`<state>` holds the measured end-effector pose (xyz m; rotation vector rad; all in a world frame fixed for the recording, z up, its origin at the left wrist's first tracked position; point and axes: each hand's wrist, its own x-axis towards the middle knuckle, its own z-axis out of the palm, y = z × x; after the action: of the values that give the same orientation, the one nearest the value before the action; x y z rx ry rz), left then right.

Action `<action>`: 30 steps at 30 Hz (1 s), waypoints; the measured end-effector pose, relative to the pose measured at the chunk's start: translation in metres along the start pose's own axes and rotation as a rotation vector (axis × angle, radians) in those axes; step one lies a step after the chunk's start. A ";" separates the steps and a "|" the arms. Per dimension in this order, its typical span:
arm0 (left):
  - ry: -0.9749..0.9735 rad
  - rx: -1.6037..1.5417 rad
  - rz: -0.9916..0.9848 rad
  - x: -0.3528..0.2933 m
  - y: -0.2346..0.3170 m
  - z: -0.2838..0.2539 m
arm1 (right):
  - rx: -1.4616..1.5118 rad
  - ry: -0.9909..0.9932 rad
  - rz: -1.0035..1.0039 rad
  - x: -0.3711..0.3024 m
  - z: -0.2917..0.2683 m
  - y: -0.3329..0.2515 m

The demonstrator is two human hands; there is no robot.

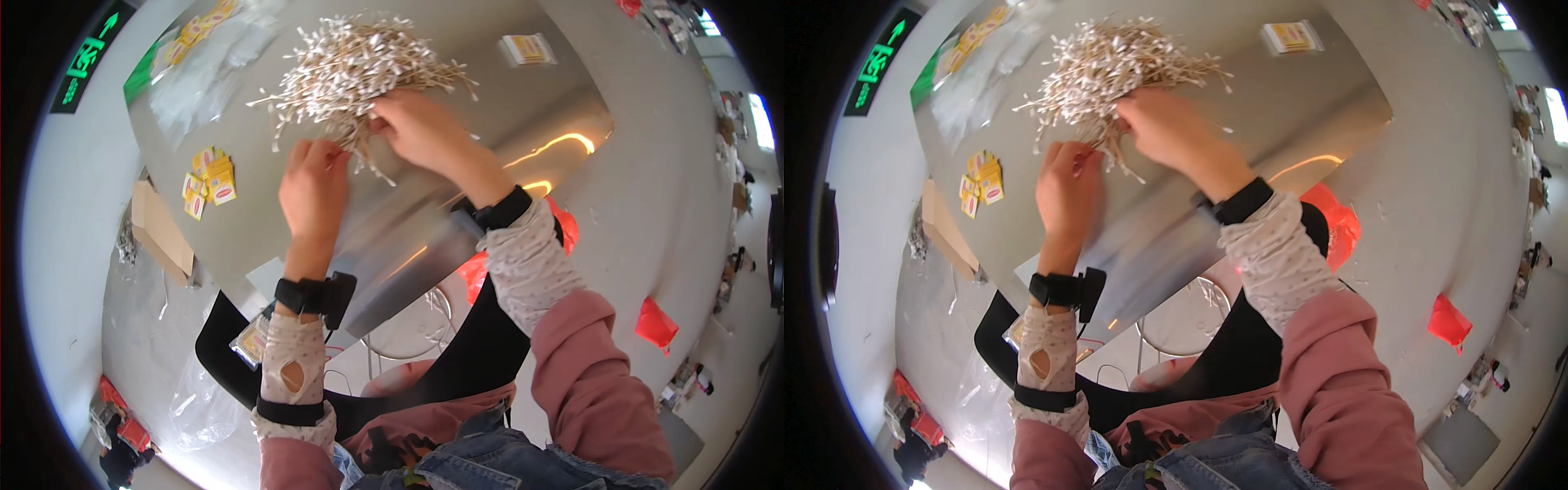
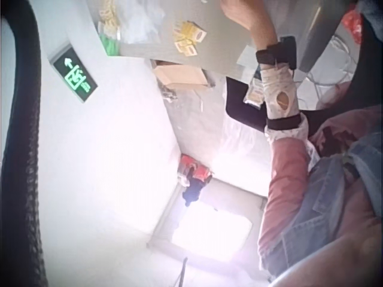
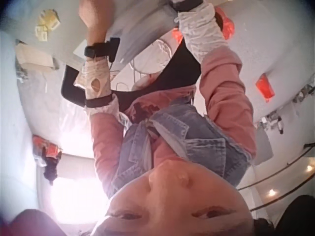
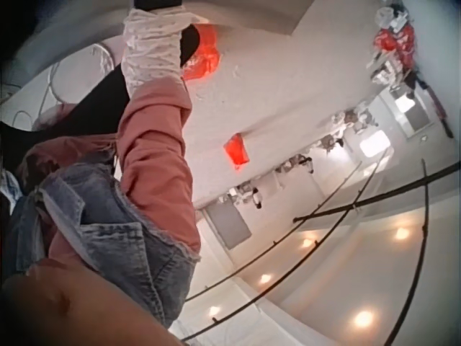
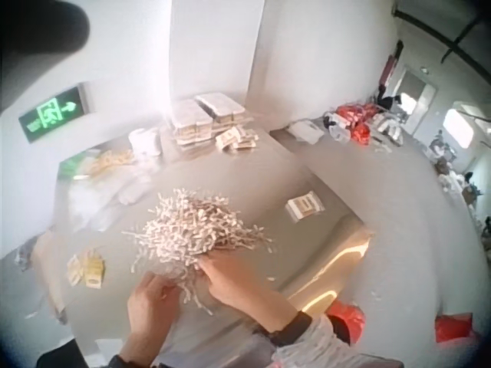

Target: The person is sorting and packing cotton swabs into small plastic bags.

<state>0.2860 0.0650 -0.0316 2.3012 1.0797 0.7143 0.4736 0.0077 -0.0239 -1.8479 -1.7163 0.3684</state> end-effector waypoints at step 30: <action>0.108 0.410 -0.042 0.031 -0.075 -0.063 | -1.044 -0.380 0.915 -0.335 -0.202 0.074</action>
<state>0.2223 0.1454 -0.0251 2.5913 1.4320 0.6540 0.6042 -0.3648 0.0307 -3.5097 -1.2033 0.1511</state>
